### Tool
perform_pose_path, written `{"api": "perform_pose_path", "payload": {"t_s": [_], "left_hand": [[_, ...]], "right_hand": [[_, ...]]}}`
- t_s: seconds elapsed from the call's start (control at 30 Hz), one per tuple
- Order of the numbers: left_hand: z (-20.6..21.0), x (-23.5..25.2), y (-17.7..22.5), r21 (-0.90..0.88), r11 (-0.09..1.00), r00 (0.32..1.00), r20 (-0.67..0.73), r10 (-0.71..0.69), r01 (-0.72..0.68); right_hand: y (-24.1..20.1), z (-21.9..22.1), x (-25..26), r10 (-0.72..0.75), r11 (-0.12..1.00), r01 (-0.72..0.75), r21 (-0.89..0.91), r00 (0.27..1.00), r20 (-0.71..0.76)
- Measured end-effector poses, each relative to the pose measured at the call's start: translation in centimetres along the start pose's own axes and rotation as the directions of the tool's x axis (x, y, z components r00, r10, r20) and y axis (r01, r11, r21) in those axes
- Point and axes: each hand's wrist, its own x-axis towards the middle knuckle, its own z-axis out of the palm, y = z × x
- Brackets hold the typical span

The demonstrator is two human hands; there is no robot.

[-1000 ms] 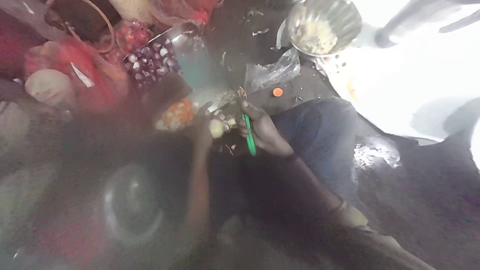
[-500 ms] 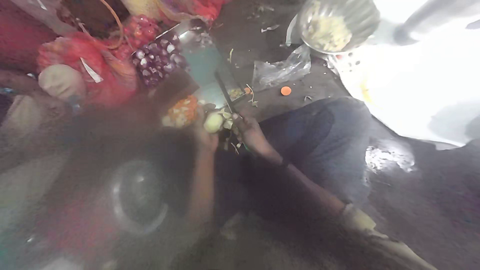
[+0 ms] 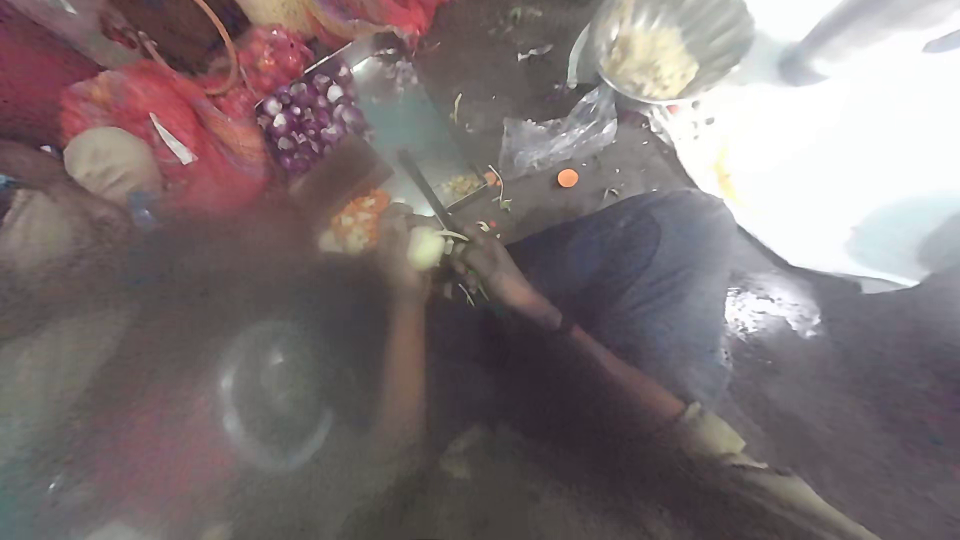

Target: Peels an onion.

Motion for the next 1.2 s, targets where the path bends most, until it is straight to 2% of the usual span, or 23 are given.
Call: {"api": "perform_pose_path", "payload": {"t_s": [0.17,0.23,0.37,0.53,0.73,1.0,1.2], "left_hand": [[0.4,0.0,0.1,0.114,0.992,0.998,0.007,0.057,-0.057],[0.4,0.0,0.1,0.151,0.986,0.997,0.01,0.076,-0.077],[0.6,0.0,0.2,0.236,0.966,0.994,0.012,0.106,-0.106],[1.0,0.0,0.8,0.257,0.956,0.99,0.045,0.136,-0.144],[1.1,0.1,1.0,0.247,0.958,0.989,0.071,0.131,-0.145],[0.8,-0.3,1.0,0.34,0.94,0.998,-0.038,0.046,-0.03],[0.7,-0.4,0.4,0.319,0.948,0.994,-0.098,0.045,-0.012]], "right_hand": [[-1.3,-0.2,-0.6,-0.108,0.906,0.058,-0.419,0.99,-0.095],[-1.4,-0.1,-0.7,-0.131,0.873,0.055,-0.485,0.983,-0.125],[-1.2,0.2,-0.6,-0.135,0.859,0.049,-0.51,0.982,-0.134],[-1.2,0.0,-0.5,-0.08,0.839,0.015,-0.544,0.992,-0.096],[-0.9,0.0,-0.3,-0.117,0.848,0.059,-0.527,0.99,-0.077],[-0.9,0.5,-0.4,-0.11,0.795,0.032,-0.605,0.99,-0.092],[-0.2,1.4,-0.5,-0.177,0.679,0.027,-0.734,0.976,-0.128]]}}
